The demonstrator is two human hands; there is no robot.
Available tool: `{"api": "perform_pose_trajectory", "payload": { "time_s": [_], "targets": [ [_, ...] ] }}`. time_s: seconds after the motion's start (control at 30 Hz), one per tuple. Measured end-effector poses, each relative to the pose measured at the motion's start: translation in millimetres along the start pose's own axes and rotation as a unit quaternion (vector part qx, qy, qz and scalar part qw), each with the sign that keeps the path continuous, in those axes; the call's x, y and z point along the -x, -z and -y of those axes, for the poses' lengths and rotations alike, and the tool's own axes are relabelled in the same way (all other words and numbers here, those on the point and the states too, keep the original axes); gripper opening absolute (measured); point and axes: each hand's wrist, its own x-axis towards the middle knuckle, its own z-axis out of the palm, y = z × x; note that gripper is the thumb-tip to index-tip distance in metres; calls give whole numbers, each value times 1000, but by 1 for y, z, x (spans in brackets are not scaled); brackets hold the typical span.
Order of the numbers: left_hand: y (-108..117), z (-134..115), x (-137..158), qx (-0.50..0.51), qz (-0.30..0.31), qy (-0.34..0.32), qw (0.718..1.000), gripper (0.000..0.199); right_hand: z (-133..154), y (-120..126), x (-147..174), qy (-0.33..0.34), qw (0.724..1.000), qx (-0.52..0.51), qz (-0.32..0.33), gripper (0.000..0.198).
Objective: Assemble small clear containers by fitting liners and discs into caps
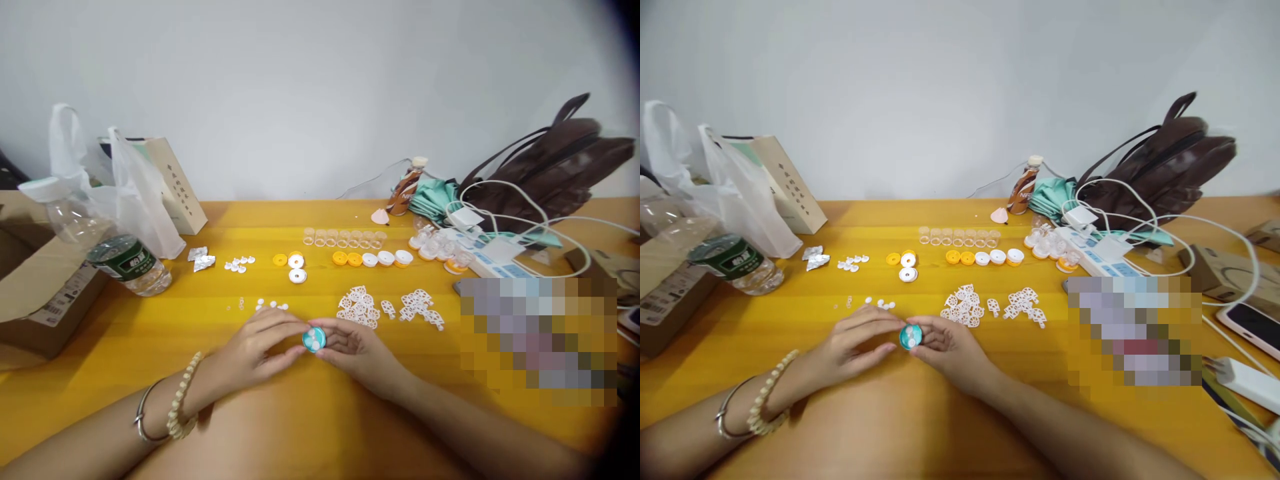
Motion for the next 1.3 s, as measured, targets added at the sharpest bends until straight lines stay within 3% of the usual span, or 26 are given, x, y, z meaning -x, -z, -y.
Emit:
{"api": "perform_pose_trajectory", "payload": {
  "time_s": [0.17,0.27,0.33,0.4,0.47,0.67,0.8,1.0,1.3],
  "targets": [
    [12,-1,-7,-41,-70,-8,997,32,6,2,-4,23,997,0,-68,39],
    [24,4,-23,-50,-123,33,991,25,12,5,-3,45,993,-8,-111,38],
    [30,10,-41,-47,-123,80,988,23,15,5,-2,58,992,-15,-113,38],
    [29,19,-65,-33,-77,136,987,23,17,3,1,67,992,-20,-102,38],
    [20,29,-93,-21,-34,163,986,26,19,0,5,69,994,-23,-80,37],
    [-35,41,-171,-59,63,30,996,22,29,-5,20,118,992,-35,-38,38],
    [-70,36,-202,-85,81,5,993,21,37,-3,23,158,985,-45,-46,38],
    [-94,44,-221,-94,86,34,991,21,40,2,22,165,983,-41,-64,39],
    [-88,28,-210,-30,66,67,995,28,38,2,18,164,984,-28,-66,37]
  ]
}}
